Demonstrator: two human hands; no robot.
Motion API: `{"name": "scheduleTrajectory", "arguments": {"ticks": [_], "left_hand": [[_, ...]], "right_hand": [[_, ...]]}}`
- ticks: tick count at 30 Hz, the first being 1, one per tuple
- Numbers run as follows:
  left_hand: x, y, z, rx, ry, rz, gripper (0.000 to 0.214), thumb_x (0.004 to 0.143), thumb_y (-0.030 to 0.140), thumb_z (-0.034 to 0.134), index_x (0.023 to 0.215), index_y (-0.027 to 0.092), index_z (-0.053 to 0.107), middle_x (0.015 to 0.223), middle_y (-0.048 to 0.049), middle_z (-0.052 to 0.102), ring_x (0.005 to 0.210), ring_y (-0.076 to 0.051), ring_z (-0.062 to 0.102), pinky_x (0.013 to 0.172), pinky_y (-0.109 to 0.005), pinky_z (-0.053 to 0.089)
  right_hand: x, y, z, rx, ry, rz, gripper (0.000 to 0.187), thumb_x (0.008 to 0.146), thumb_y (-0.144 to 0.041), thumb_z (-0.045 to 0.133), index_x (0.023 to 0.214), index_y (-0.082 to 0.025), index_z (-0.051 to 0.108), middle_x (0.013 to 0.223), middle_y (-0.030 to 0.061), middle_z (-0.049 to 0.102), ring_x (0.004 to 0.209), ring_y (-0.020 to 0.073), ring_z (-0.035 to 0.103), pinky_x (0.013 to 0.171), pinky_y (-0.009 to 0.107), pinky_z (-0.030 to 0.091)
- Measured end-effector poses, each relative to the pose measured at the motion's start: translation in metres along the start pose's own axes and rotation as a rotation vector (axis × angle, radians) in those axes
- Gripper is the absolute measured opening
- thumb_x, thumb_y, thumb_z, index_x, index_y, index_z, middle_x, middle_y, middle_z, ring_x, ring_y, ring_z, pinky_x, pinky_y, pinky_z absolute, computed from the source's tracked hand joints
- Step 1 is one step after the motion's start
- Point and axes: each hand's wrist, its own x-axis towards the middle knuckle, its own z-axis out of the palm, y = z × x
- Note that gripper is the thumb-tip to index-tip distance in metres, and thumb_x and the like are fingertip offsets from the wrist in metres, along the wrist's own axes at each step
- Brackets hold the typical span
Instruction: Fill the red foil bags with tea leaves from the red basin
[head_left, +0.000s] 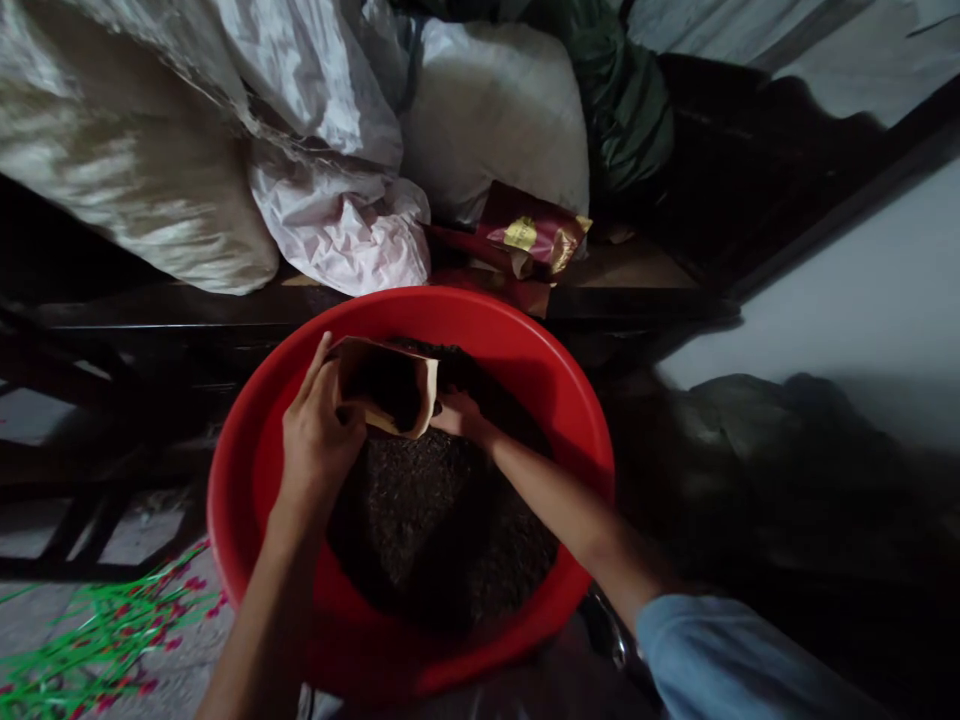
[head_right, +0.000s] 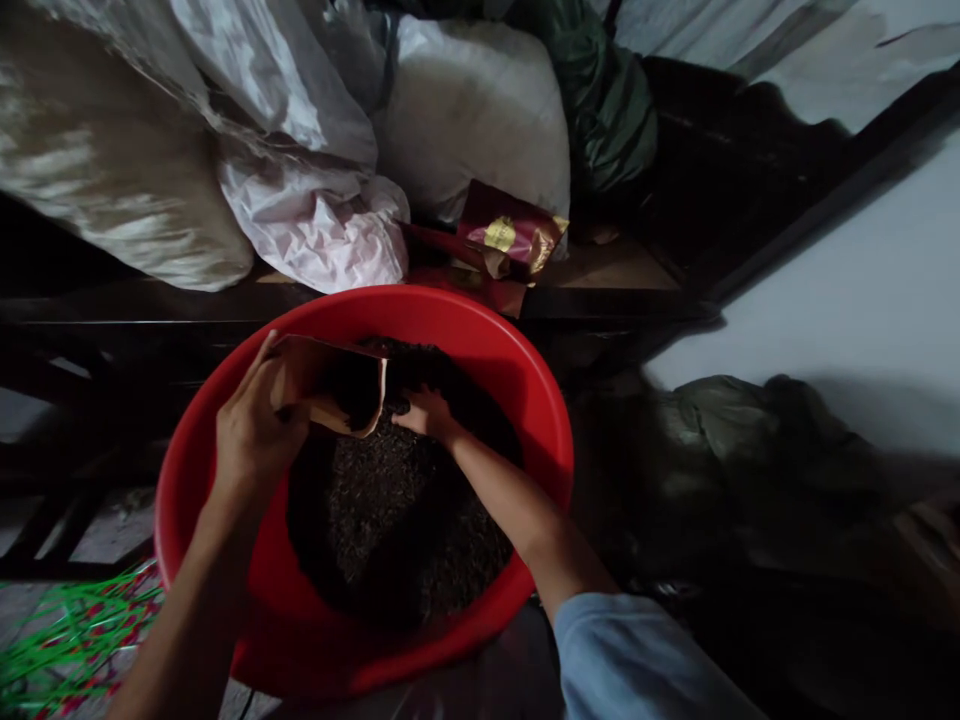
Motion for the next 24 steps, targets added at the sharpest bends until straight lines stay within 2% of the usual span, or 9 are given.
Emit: {"name": "scheduleTrajectory", "arguments": {"ticks": [3, 6, 8, 10, 13, 15, 17, 20, 24], "left_hand": [[0.003, 0.002, 0.002, -0.020, -0.018, 0.011, 0.061, 0.081, 0.004, 0.059, 0.140, 0.018, 0.059, 0.164, -0.0128, 0.049, 0.143, -0.030, 0.058, 0.117, -0.046, 0.056], [0.003, 0.008, 0.007, -0.041, -0.052, 0.040, 0.059, 0.082, 0.003, 0.056, 0.139, 0.015, 0.059, 0.165, -0.0160, 0.046, 0.143, -0.032, 0.059, 0.115, -0.045, 0.058], [0.001, 0.012, 0.011, -0.049, -0.064, 0.058, 0.059, 0.082, 0.001, 0.054, 0.140, 0.013, 0.057, 0.166, -0.0182, 0.044, 0.142, -0.031, 0.060, 0.114, -0.044, 0.058], [0.001, 0.014, 0.015, -0.069, -0.083, 0.081, 0.061, 0.081, -0.001, 0.052, 0.141, 0.011, 0.055, 0.167, -0.0190, 0.042, 0.143, -0.030, 0.059, 0.114, -0.041, 0.059], [0.005, 0.017, 0.023, -0.105, -0.120, 0.116, 0.067, 0.078, -0.004, 0.050, 0.143, 0.010, 0.053, 0.168, -0.0199, 0.040, 0.148, -0.029, 0.053, 0.118, -0.041, 0.055], [0.011, 0.018, 0.028, -0.122, -0.139, 0.145, 0.069, 0.077, -0.005, 0.049, 0.144, 0.008, 0.052, 0.168, -0.0211, 0.039, 0.151, -0.030, 0.049, 0.122, -0.044, 0.051], [0.020, 0.017, 0.030, -0.144, -0.152, 0.182, 0.068, 0.077, -0.004, 0.049, 0.144, 0.007, 0.052, 0.168, -0.0221, 0.039, 0.153, -0.030, 0.046, 0.125, -0.044, 0.048], [0.032, 0.010, 0.026, -0.155, -0.172, 0.182, 0.067, 0.077, -0.002, 0.050, 0.143, 0.011, 0.054, 0.166, -0.0187, 0.044, 0.154, -0.030, 0.044, 0.126, -0.045, 0.046], [0.032, -0.005, 0.012, -0.088, -0.182, 0.066, 0.070, 0.073, 0.000, 0.055, 0.141, 0.016, 0.057, 0.167, -0.0134, 0.045, 0.151, -0.031, 0.049, 0.123, -0.045, 0.050]], "right_hand": [[-0.023, 0.015, 0.009, 0.057, 0.019, 0.028, 0.054, 0.087, -0.040, 0.078, 0.138, -0.025, 0.068, 0.141, 0.0101, 0.069, 0.135, 0.0297, 0.061, 0.115, 0.040, 0.046], [-0.054, 0.032, -0.002, 0.122, 0.039, 0.059, 0.052, 0.082, -0.036, 0.078, 0.131, -0.023, 0.071, 0.131, 0.0094, 0.074, 0.122, 0.0272, 0.070, 0.105, 0.037, 0.054], [-0.075, 0.039, -0.024, 0.230, 0.103, 0.065, 0.050, 0.087, -0.036, 0.070, 0.134, -0.020, 0.068, 0.126, 0.0082, 0.076, 0.114, 0.0232, 0.072, 0.098, 0.033, 0.057], [-0.094, 0.038, -0.057, 0.482, 0.237, 0.047, 0.047, 0.090, -0.038, 0.064, 0.132, -0.018, 0.067, 0.114, 0.0076, 0.078, 0.097, 0.0210, 0.075, 0.083, 0.031, 0.061], [-0.108, 0.014, -0.108, 0.905, 0.414, -0.050, 0.038, 0.087, -0.045, 0.067, 0.115, -0.019, 0.069, 0.088, 0.0032, 0.074, 0.068, 0.0180, 0.069, 0.059, 0.029, 0.057], [-0.104, -0.013, -0.130, 0.946, 0.478, -0.180, 0.032, 0.088, -0.045, 0.068, 0.110, -0.022, 0.069, 0.086, 0.0011, 0.072, 0.068, 0.0168, 0.067, 0.062, 0.031, 0.059], [-0.092, -0.043, -0.140, 0.782, 0.546, -0.324, 0.027, 0.086, -0.038, 0.074, 0.109, -0.024, 0.071, 0.098, 0.0022, 0.073, 0.086, 0.0187, 0.071, 0.082, 0.036, 0.062], [-0.066, -0.068, -0.142, 0.474, 0.576, -0.473, 0.028, 0.080, -0.022, 0.081, 0.107, -0.025, 0.076, 0.120, 0.0047, 0.071, 0.116, 0.0220, 0.068, 0.108, 0.041, 0.054], [-0.026, -0.047, -0.143, 0.552, 0.630, -0.505, 0.013, 0.095, -0.032, 0.066, 0.099, -0.021, 0.073, 0.108, 0.0037, 0.073, 0.094, 0.0167, 0.071, 0.090, 0.033, 0.058]]}}
